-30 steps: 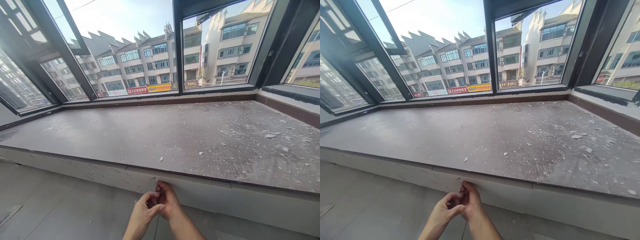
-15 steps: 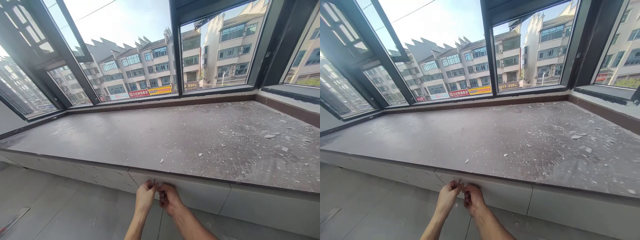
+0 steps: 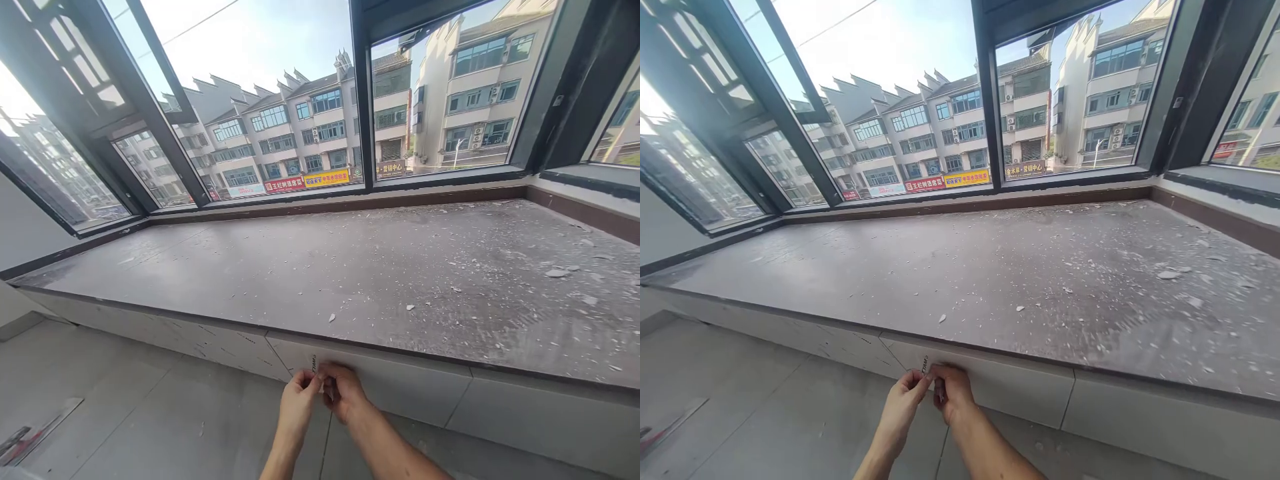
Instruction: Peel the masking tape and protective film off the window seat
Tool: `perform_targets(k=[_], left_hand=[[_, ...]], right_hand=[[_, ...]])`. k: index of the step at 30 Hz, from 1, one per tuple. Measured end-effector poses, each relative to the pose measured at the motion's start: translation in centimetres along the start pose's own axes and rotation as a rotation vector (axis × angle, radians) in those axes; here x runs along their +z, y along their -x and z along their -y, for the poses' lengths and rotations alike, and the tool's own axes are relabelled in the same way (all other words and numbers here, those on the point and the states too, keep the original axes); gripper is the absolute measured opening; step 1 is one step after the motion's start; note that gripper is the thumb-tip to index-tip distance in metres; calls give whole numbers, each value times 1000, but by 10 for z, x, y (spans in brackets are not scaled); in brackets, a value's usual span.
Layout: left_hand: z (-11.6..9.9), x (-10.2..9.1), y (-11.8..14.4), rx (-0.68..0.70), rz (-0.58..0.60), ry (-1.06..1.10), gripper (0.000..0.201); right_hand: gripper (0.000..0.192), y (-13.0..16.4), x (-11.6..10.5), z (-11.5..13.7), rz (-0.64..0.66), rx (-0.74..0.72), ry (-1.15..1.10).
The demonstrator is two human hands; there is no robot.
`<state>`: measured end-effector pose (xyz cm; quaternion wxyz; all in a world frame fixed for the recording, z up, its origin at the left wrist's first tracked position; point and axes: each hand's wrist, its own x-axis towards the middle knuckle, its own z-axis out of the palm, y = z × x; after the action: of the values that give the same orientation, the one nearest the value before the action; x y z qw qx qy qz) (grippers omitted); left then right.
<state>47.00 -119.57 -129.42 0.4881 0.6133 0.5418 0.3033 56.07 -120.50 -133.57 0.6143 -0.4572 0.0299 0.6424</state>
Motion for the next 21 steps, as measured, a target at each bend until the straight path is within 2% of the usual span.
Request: perform_targets(k=[3, 6, 9, 13, 16, 18, 21], left_hand=[[-10, -9, -13, -9, -8, -91, 47], [-22, -16, -23, 67, 4, -262, 35], [-23, -19, -25, 102, -3, -356, 28], [-9, -20, -18, 66, -20, -234, 29], [2, -18, -11, 43, -42, -105, 31], [8, -15, -5, 39, -62, -50, 32], [13, -9, 5, 39, -51, -41, 33]], right_hand=[[15, 1, -2, 1, -21, 47, 24], [14, 1, -4, 1, -9, 48, 66], [14, 1, -4, 1, -21, 49, 91], [10, 8, -3, 3, 21, 78, 6], [18, 14, 0, 2, 86, 102, -91], [22, 12, 5, -2, 34, 109, -92], [16, 5, 13, -10, -86, 112, -83]])
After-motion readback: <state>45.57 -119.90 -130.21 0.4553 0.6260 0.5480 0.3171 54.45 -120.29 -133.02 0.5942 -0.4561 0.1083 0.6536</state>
